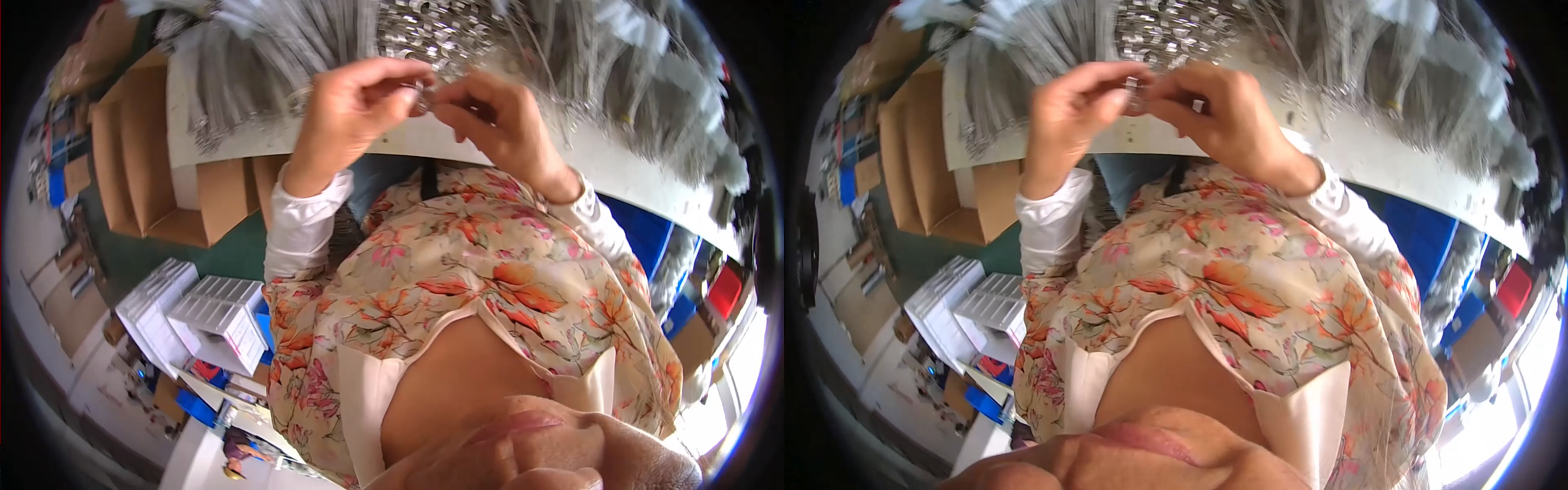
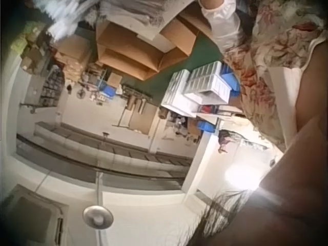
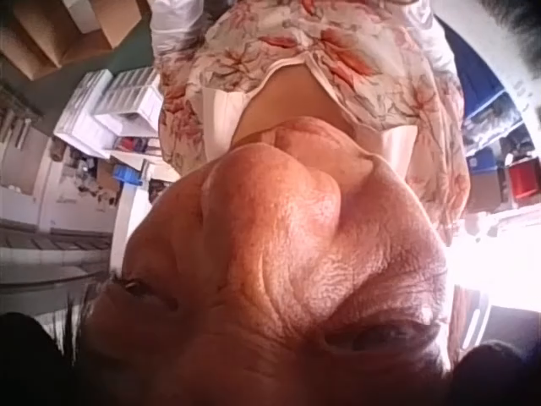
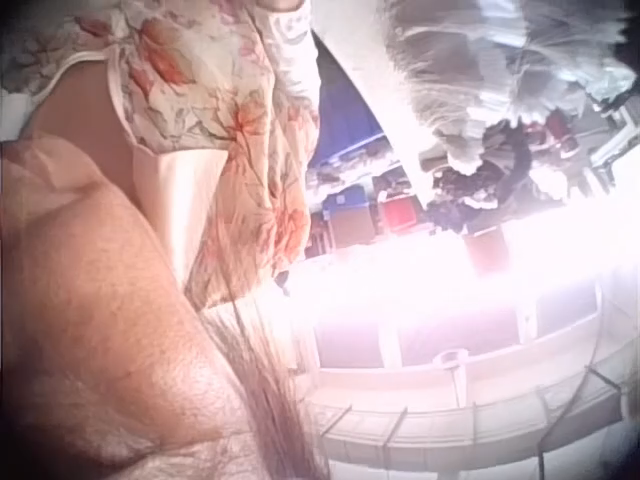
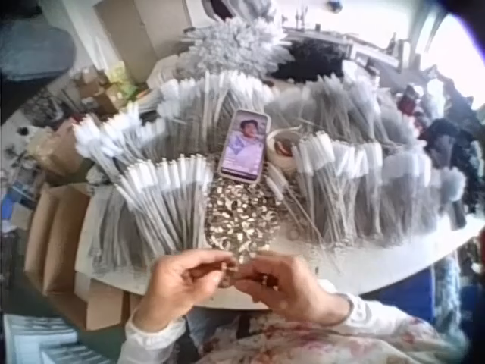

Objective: The person is assembling small white cleaning brushes by attaching metal rings to the wire handles.

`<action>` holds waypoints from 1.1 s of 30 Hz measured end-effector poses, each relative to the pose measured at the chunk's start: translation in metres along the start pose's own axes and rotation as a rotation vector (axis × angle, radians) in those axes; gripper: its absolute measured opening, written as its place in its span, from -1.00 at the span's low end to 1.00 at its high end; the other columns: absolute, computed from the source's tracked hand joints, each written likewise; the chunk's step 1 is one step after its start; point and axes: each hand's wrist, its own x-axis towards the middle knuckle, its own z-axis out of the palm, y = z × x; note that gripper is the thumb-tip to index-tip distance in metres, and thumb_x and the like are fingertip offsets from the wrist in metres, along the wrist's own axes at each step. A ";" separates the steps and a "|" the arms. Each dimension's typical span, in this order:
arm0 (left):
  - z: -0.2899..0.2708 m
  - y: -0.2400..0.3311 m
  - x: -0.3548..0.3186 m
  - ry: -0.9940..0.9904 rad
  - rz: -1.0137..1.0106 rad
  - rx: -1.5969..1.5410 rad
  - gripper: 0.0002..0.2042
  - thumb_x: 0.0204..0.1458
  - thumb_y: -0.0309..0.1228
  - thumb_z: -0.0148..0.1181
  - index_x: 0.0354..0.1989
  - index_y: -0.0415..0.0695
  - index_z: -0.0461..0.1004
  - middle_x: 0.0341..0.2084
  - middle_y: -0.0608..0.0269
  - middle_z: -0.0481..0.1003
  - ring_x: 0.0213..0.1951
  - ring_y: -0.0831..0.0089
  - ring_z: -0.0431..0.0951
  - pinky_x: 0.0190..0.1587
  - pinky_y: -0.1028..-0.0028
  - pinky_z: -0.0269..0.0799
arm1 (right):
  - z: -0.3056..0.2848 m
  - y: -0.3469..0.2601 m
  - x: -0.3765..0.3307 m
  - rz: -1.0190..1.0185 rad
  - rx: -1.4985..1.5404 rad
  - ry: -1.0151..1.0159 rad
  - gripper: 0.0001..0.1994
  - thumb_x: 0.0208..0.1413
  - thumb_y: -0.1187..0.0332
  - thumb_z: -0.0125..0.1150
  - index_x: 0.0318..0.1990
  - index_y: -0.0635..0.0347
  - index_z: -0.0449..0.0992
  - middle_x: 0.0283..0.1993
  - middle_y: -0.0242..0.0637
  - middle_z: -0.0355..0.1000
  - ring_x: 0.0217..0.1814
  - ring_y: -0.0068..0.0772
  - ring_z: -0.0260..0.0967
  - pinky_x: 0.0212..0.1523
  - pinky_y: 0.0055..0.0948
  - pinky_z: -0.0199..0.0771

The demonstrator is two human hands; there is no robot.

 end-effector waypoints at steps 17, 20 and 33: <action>-0.254 -0.043 -0.018 0.663 -0.384 1.141 -0.77 -0.08 -0.25 0.19 -0.40 -0.17 0.55 -0.53 0.17 0.55 -0.49 0.40 0.56 -0.39 0.46 0.40 | -0.074 0.037 0.011 -0.267 -0.735 0.404 -0.92 -0.04 0.38 0.14 -0.41 0.17 0.47 -0.40 -0.27 0.39 -0.46 -0.13 0.40 -0.43 -0.19 0.41; -0.243 -0.042 -0.010 0.683 -0.382 1.153 -0.79 -0.08 -0.28 0.19 -0.38 -0.17 0.54 -0.56 0.22 0.55 -0.54 0.50 0.54 -0.42 0.49 0.40 | -0.093 0.046 0.037 -0.092 -1.062 0.403 -0.87 -0.04 0.32 0.13 -0.40 0.17 0.46 -0.38 -0.24 0.41 -0.44 -0.09 0.42 -0.41 -0.19 0.43; -0.192 -0.006 -0.011 0.852 -0.403 1.530 -0.80 -0.01 -0.26 0.06 -0.37 -0.13 0.48 -0.44 0.13 0.55 -0.32 0.18 0.54 -0.28 0.30 0.42 | -0.121 0.053 0.041 -0.100 -0.695 0.390 -0.81 -0.18 0.30 0.18 -0.39 0.16 0.55 -0.57 -0.20 0.44 -0.51 -0.17 0.42 -0.40 -0.28 0.42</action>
